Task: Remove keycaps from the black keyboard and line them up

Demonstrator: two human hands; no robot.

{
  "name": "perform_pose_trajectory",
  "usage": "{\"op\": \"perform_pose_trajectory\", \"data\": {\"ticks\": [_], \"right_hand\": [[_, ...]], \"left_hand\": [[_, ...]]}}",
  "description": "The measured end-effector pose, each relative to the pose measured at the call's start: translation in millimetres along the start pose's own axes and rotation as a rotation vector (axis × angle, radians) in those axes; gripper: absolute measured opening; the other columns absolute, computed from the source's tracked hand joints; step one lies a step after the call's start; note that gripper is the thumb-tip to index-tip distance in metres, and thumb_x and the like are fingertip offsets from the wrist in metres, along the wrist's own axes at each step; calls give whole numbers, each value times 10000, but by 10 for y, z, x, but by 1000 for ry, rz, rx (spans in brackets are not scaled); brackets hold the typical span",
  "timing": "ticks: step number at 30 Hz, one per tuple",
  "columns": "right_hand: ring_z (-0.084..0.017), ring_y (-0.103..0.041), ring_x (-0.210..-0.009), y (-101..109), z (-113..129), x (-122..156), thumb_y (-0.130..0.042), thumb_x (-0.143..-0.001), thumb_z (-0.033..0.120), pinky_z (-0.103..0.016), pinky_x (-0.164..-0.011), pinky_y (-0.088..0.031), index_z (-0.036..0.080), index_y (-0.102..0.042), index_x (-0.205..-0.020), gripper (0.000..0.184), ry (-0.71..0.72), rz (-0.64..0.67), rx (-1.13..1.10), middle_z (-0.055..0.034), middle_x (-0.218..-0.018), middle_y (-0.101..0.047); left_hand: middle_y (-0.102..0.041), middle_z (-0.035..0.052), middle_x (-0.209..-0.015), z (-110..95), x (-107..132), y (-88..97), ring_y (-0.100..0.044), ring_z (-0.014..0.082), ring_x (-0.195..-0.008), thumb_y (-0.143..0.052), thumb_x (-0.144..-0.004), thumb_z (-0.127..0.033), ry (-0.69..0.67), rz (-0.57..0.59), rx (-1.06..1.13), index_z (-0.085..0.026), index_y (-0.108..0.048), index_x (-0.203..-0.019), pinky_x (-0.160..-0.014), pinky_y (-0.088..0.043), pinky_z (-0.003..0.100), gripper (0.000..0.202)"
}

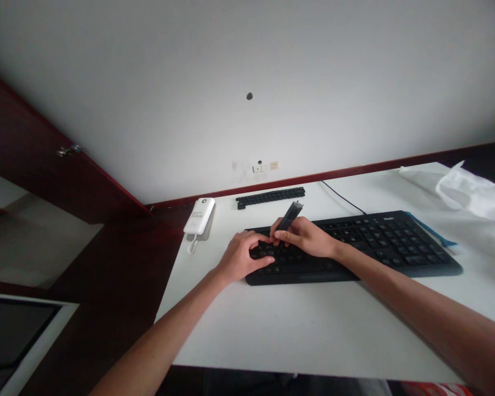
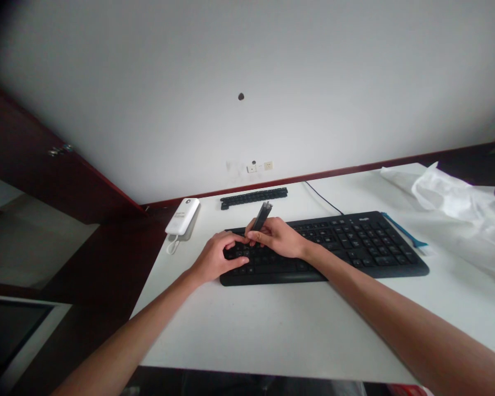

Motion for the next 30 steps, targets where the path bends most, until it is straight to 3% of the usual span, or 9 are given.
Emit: {"op": "perform_pose_trajectory", "data": {"ticks": [4,8,23,30], "right_hand": [[-219,-714,-838,156,-117,-20,-634,-946,553,-316,-668,-545,157,-707,-984,404,-55,-159,-60,-103,-933,-757],[-219,-730,-806,239,-176,-30,-658,-915,589,-314,-643,-552,151,-704,-951,442,-81,-235,-106,-119,-928,-771],[-197,-716,-757,237,-186,-38,-637,-931,582,-311,-649,-558,137,-722,-911,454,-102,-232,-76,-113,-886,-773],[-185,-705,-739,229,-205,-41,-627,-940,577,-303,-645,-544,130,-718,-908,458,-107,-222,-68,-112,-873,-768]], "left_hand": [[-620,7,-902,68,-2,87,-568,183,-836,-834,-795,-408,-7,64,27,-241,-704,-1148,-759,-452,299,412],[-601,2,-844,109,0,126,-559,177,-816,-807,-827,-445,-31,126,9,-243,-744,-1014,-770,-443,301,282],[-539,-40,-630,-12,-6,133,-533,148,-680,-753,-869,-369,-95,89,-78,-232,-747,-818,-820,-448,317,146],[-528,-41,-619,100,-13,159,-519,138,-654,-743,-882,-323,-21,49,-50,-231,-769,-861,-744,-441,287,98]]}}
Point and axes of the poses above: each hand's wrist, its own x-axis away from the middle knuckle, its own y-axis out of the back of the hand, z = x × y, the point moved 9 cm from there along -x, towards the middle knuckle
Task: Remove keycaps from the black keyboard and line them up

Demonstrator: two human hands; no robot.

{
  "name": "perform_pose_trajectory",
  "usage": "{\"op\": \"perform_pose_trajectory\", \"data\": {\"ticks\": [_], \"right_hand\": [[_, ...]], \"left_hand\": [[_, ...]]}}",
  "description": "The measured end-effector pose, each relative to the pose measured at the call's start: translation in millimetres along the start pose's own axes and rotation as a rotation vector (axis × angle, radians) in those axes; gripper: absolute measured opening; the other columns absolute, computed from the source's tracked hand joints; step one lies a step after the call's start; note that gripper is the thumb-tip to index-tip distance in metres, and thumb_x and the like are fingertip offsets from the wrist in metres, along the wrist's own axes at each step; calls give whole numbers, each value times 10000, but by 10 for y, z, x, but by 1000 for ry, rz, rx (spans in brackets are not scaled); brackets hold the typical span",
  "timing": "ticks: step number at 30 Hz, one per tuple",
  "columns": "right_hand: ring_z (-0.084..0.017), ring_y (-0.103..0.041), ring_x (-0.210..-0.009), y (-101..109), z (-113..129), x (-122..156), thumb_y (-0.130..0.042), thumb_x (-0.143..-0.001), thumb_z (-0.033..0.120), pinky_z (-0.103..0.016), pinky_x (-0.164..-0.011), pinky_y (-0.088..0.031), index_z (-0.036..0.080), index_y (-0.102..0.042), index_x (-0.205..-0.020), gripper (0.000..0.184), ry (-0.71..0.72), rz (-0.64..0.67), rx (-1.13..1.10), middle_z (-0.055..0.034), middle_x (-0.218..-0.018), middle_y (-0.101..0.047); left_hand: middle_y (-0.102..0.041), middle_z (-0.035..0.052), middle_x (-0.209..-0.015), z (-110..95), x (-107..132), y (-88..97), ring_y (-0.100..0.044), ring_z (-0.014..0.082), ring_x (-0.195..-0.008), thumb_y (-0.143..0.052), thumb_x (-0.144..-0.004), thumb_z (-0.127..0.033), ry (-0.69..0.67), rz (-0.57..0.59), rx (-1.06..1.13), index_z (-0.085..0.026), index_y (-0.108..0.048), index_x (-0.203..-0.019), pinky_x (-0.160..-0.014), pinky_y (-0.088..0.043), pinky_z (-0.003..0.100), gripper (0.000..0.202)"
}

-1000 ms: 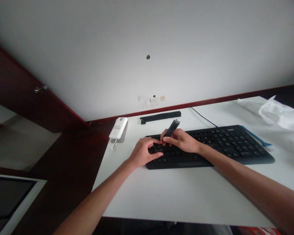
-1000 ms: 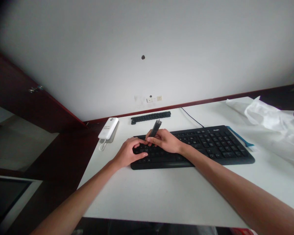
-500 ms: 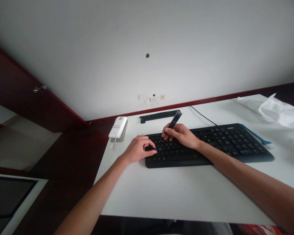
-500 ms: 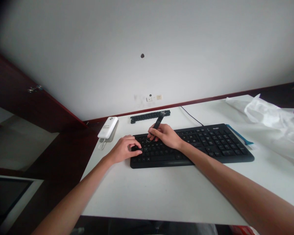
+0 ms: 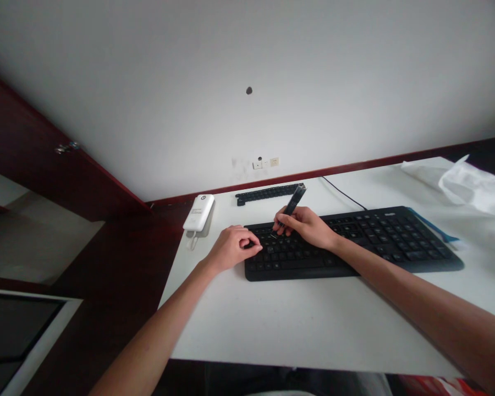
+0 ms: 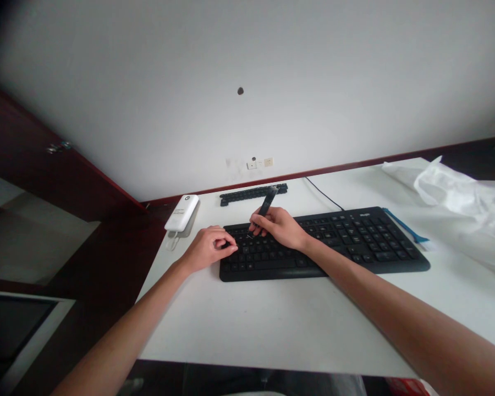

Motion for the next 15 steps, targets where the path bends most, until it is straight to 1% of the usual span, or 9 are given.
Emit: {"op": "perform_pose_trajectory", "data": {"ticks": [3,6,11,15], "right_hand": [[-183,-699,-737,-4,9,0,-630,-932,589,-301,-643,-541,131,-720,-906,468,1,3,3,-111,-874,-766],[-185,-697,-738,6,13,2,-633,-923,604,-302,-646,-546,129,-721,-900,484,-3,-5,0,-110,-858,-761],[-189,-698,-739,14,9,5,-636,-918,614,-305,-649,-550,134,-720,-916,487,-11,-5,-4,-108,-854,-763],[-182,-691,-722,15,-2,3,-633,-920,614,-304,-649,-549,138,-720,-902,484,-8,-4,3,-103,-840,-762]], "left_hand": [[-547,-30,-679,4,6,26,-526,136,-676,-731,-892,-317,14,-12,11,-227,-772,-922,-720,-434,278,104],[-567,-15,-764,-41,16,38,-548,147,-740,-746,-883,-345,-1,-30,16,-234,-766,-991,-734,-447,278,157],[-613,13,-891,-127,19,-83,-587,175,-857,-789,-853,-383,-45,22,29,-265,-774,-1047,-802,-473,300,227],[-619,16,-888,-132,7,-150,-589,181,-864,-777,-867,-370,-35,18,18,-271,-782,-1029,-802,-475,306,189]]}}
Point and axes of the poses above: each hand's wrist, its own x-axis away from the middle knuckle, its own y-axis out of the back of the hand, z = x × y, the point moved 9 cm from there along -x, towards the middle knuckle
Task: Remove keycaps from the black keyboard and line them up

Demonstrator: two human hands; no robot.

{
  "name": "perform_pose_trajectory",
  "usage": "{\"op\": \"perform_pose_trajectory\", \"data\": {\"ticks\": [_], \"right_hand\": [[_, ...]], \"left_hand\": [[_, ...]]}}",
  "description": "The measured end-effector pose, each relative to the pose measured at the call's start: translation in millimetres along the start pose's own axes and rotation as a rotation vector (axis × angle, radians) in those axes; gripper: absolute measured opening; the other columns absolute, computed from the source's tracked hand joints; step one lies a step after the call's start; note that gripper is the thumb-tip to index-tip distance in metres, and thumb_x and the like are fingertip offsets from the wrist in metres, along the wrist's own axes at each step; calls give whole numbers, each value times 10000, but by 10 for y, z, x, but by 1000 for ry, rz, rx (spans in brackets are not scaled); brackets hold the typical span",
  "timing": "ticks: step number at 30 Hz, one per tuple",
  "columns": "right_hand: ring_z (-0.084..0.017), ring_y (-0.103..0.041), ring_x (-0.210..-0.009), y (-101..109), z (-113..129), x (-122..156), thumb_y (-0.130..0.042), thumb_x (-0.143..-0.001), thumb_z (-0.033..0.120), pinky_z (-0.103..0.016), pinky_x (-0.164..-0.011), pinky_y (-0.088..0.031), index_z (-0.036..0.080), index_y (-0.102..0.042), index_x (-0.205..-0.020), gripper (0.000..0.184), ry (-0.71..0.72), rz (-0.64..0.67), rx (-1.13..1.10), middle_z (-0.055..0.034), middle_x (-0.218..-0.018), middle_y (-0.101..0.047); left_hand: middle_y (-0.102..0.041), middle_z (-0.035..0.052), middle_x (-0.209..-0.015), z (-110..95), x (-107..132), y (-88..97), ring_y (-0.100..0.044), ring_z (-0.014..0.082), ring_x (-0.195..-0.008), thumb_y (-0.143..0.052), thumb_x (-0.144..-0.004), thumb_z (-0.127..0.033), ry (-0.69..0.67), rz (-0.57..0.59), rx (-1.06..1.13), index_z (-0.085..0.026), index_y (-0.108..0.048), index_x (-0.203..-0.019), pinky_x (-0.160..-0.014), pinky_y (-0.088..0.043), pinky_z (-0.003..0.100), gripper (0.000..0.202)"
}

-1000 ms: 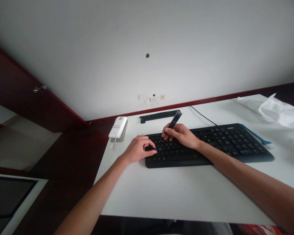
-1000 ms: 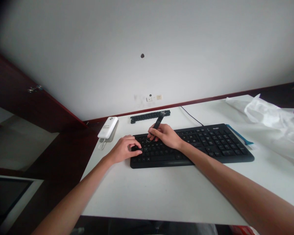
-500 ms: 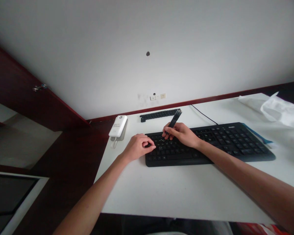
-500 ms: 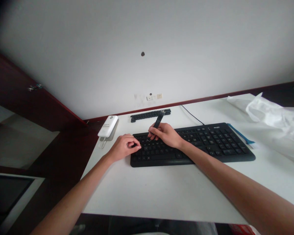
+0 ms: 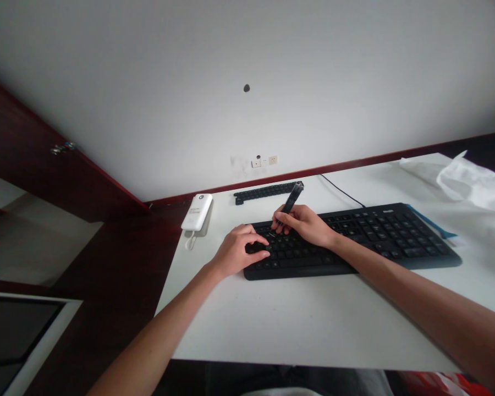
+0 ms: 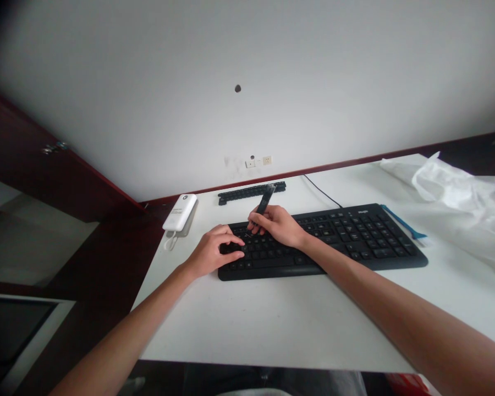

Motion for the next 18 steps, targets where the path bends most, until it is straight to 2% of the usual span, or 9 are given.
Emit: {"op": "perform_pose_trajectory", "data": {"ticks": [5,12,18], "right_hand": [[-185,-692,-727,9,-8,-3,-631,-918,620,-311,-656,-553,142,-719,-909,486,10,-8,-4,-104,-861,-765],[-180,-692,-728,7,-23,-11,-625,-930,608,-297,-650,-551,138,-713,-907,478,0,-3,-9,-100,-847,-757],[-182,-691,-719,17,-24,-8,-630,-927,612,-301,-648,-556,138,-716,-901,482,3,-20,-1,-99,-836,-757]], "left_hand": [[-635,15,-859,16,-5,-22,-585,179,-839,-763,-881,-345,20,-38,-16,-258,-776,-978,-790,-478,306,130],[-632,20,-868,-52,6,-39,-581,176,-841,-719,-923,-355,-34,-33,-65,-232,-751,-983,-776,-468,298,141],[-570,-9,-744,-86,8,-35,-549,151,-740,-681,-948,-339,-37,-55,-56,-231,-745,-930,-748,-449,289,127]]}}
Point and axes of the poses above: each hand's wrist, its own x-axis away from the middle knuckle, its own y-axis out of the back of the hand, z = x × y, the point moved 9 cm from there along -x, towards the middle knuckle
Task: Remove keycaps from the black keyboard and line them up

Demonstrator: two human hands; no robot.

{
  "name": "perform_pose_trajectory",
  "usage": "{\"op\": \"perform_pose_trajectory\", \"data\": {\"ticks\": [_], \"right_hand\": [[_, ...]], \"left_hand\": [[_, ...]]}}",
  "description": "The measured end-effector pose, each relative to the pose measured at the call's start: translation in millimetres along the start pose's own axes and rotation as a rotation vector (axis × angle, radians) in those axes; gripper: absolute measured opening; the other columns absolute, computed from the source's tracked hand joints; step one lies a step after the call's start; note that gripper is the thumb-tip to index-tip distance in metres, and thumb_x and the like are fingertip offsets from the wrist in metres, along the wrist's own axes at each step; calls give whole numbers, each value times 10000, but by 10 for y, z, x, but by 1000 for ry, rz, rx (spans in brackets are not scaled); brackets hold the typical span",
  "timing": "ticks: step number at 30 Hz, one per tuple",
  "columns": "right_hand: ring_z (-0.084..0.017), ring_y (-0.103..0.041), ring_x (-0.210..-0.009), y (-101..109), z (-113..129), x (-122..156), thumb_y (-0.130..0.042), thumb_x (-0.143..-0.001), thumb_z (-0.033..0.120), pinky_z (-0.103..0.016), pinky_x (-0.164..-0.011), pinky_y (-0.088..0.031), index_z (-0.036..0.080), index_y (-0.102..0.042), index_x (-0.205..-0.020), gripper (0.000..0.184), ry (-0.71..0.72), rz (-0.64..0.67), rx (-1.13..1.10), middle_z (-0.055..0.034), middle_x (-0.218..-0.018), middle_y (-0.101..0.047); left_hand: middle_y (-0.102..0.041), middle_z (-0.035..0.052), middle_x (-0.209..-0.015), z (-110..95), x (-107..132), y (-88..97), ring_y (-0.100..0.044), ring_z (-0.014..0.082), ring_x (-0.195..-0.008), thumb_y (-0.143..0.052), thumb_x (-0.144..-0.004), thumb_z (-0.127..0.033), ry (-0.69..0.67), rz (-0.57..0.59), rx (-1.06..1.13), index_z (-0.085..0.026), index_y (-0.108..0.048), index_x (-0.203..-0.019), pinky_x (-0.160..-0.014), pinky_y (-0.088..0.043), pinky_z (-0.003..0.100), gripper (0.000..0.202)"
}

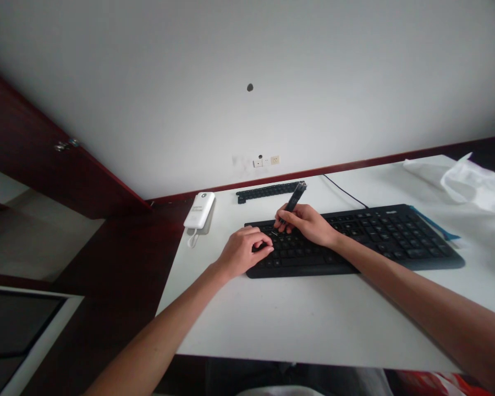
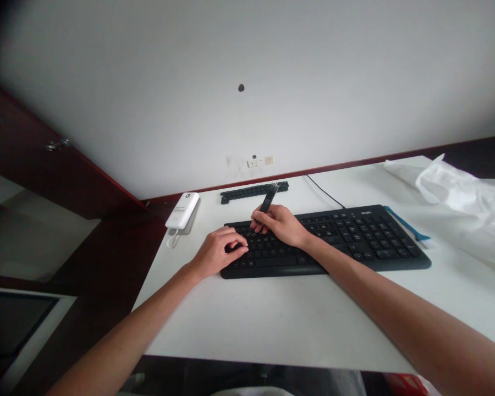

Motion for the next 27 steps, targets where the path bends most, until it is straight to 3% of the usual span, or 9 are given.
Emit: {"op": "perform_pose_trajectory", "data": {"ticks": [9,14,19,27], "right_hand": [[-182,-687,-713,-8,19,3,-631,-929,601,-304,-648,-547,140,-716,-888,470,6,0,10,-96,-827,-753],[-179,-684,-709,-15,26,11,-622,-938,593,-310,-650,-544,137,-719,-901,468,11,5,14,-103,-847,-758],[-186,-688,-719,-12,6,11,-622,-935,596,-320,-654,-543,137,-717,-893,471,8,5,10,-106,-847,-758],[-171,-679,-701,-14,-13,0,-615,-940,594,-307,-645,-541,131,-714,-885,477,0,9,18,-97,-833,-753]], "left_hand": [[-636,23,-875,95,-12,138,-600,159,-828,-639,-961,-284,36,-64,78,-235,-763,-1017,-789,-488,288,144],[-654,29,-962,90,2,226,-620,170,-891,-692,-908,-238,-25,41,122,-236,-746,-1008,-863,-508,315,114],[-669,21,-995,98,14,195,-619,181,-951,-743,-886,-251,-61,105,96,-263,-755,-1046,-901,-497,332,161],[-663,7,-863,137,-7,161,-598,180,-874,-743,-895,-277,-39,64,65,-248,-758,-1030,-848,-492,321,138]]}}
Point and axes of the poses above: each hand's wrist, its own x-axis away from the middle knuckle, its own y-axis out of the back of the hand, z = x × y, the point moved 9 cm from there along -x, towards the middle knuckle
